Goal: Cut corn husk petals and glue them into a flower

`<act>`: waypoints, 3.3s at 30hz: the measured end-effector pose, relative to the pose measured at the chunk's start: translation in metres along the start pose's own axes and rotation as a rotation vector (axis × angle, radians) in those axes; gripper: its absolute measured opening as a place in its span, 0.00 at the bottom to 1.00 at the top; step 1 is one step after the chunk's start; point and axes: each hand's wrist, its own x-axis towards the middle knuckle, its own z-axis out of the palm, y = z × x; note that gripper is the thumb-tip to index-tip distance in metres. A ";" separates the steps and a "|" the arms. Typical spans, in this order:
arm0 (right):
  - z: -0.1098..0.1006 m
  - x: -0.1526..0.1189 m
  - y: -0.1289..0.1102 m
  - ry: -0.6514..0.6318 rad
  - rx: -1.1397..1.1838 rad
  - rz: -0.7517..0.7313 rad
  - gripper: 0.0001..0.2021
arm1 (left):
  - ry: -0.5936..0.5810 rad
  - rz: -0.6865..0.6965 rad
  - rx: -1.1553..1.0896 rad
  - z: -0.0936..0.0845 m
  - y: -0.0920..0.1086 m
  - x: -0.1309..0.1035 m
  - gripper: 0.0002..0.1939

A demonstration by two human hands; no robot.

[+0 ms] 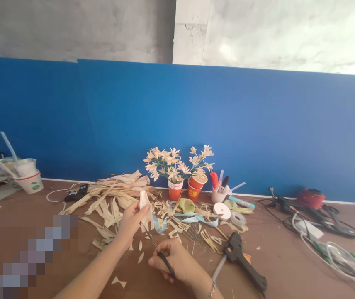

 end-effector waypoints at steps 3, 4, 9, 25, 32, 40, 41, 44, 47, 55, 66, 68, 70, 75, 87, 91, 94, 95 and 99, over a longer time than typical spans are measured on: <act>0.000 0.001 0.000 0.003 -0.005 -0.020 0.16 | 0.006 0.003 0.005 0.000 0.000 0.000 0.18; 0.000 0.001 0.000 0.008 -0.009 -0.024 0.16 | 0.009 0.006 0.007 0.000 0.000 0.000 0.18; 0.000 0.002 -0.001 0.031 -0.028 -0.034 0.16 | 0.031 0.017 -0.010 0.000 -0.001 0.000 0.18; -0.001 0.005 -0.003 0.093 -0.019 -0.051 0.16 | 0.148 -0.002 0.030 0.002 0.008 -0.004 0.17; -0.001 0.006 0.000 0.117 -0.002 -0.018 0.17 | 0.136 -0.009 0.029 0.003 0.007 -0.005 0.15; -0.001 0.007 -0.002 0.132 -0.014 -0.018 0.17 | 0.140 -0.006 0.009 0.005 0.004 -0.006 0.14; -0.001 0.006 -0.001 0.134 -0.013 -0.017 0.17 | 0.147 -0.004 0.010 0.006 0.004 -0.006 0.14; -0.001 0.006 0.000 0.138 -0.015 -0.014 0.17 | 0.147 -0.002 0.009 0.006 0.004 -0.006 0.14; -0.001 0.007 0.001 0.142 -0.013 -0.018 0.17 | 0.135 0.000 0.005 0.008 0.004 -0.008 0.15; 0.000 0.005 -0.001 0.128 0.001 -0.031 0.17 | 0.113 0.011 0.016 0.007 0.000 -0.007 0.14; 0.002 0.009 -0.003 0.178 0.008 -0.007 0.18 | 0.202 -0.049 -0.097 0.009 -0.008 -0.009 0.19; 0.002 0.009 -0.004 0.187 0.008 -0.016 0.18 | 0.227 -0.065 -0.126 0.011 -0.010 -0.009 0.18; 0.001 0.008 -0.003 0.188 0.006 -0.022 0.19 | 0.235 -0.078 -0.147 0.012 -0.013 -0.008 0.18; 0.000 0.011 0.003 0.186 0.017 -0.024 0.18 | 0.254 -0.088 -0.181 0.013 -0.017 -0.007 0.18; 0.001 0.011 0.003 0.198 -0.004 0.012 0.19 | 0.255 -0.120 -0.199 0.014 -0.012 -0.013 0.19; 0.002 0.010 0.001 0.194 -0.010 0.033 0.18 | 0.263 -0.119 -0.190 0.013 -0.011 -0.012 0.18; 0.003 0.009 -0.003 0.199 -0.027 0.038 0.18 | 0.265 -0.124 -0.187 0.013 -0.011 -0.012 0.18; 0.003 0.008 -0.004 0.203 -0.032 0.036 0.18 | 0.260 -0.125 -0.187 0.013 -0.011 -0.012 0.18; 0.004 0.008 -0.004 0.203 -0.033 0.042 0.18 | 0.243 -0.133 -0.188 0.012 -0.010 -0.014 0.17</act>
